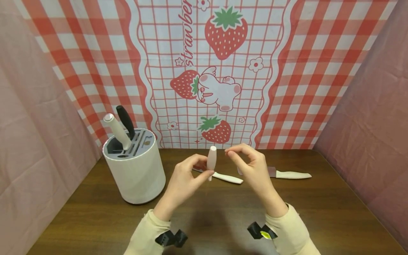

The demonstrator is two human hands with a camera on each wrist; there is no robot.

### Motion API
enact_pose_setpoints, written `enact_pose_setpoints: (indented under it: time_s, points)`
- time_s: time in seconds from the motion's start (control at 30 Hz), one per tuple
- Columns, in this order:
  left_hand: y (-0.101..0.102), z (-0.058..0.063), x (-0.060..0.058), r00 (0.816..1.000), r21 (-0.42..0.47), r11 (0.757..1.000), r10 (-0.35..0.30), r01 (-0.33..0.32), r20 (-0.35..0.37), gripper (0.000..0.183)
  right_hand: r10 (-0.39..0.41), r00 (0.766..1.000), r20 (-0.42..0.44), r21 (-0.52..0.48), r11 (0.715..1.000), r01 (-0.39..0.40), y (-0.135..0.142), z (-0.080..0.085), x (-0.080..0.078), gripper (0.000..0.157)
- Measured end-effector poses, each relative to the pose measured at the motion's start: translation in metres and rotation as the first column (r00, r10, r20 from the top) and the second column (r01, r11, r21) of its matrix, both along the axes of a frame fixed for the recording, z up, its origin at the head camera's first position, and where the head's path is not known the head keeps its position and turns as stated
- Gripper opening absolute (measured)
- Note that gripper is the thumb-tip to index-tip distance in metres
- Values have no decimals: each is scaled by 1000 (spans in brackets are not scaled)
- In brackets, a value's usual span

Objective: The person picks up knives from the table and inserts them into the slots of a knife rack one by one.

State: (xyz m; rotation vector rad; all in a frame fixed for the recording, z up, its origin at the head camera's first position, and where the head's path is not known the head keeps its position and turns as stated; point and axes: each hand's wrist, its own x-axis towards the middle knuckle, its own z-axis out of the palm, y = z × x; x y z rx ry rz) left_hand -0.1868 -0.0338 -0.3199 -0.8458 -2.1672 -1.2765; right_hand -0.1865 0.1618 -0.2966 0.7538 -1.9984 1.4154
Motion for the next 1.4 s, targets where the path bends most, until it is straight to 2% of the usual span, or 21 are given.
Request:
enact_pose_setpoints:
  time_s: [0.3,0.47,0.6,0.77,1.03,1.4]
  points:
    - [-9,2,-1,1000,26,999,21,-21,16,23,-79,996,35,45,996,77,8,-11,-5,8]
    - [-15,6,-1,999,56,998,42,-42,0,22,-128,989,71,105,987,121,7,-5,2,8]
    - [-20,9,-2,999,84,995,49,-48,-4,20,-162,980,116,147,979,144,14,-15,-4,8]
    - [-24,12,-1,998,98,993,63,-62,-4,20,-183,967,175,186,971,150,26,-32,-17,12]
    - [-32,16,-1,996,114,990,89,-87,-20,23,-232,947,221,266,949,170,35,-43,-22,15]
    - [-44,23,-1,990,170,980,115,-101,-77,20,-255,922,291,330,931,153,44,-59,-32,15]
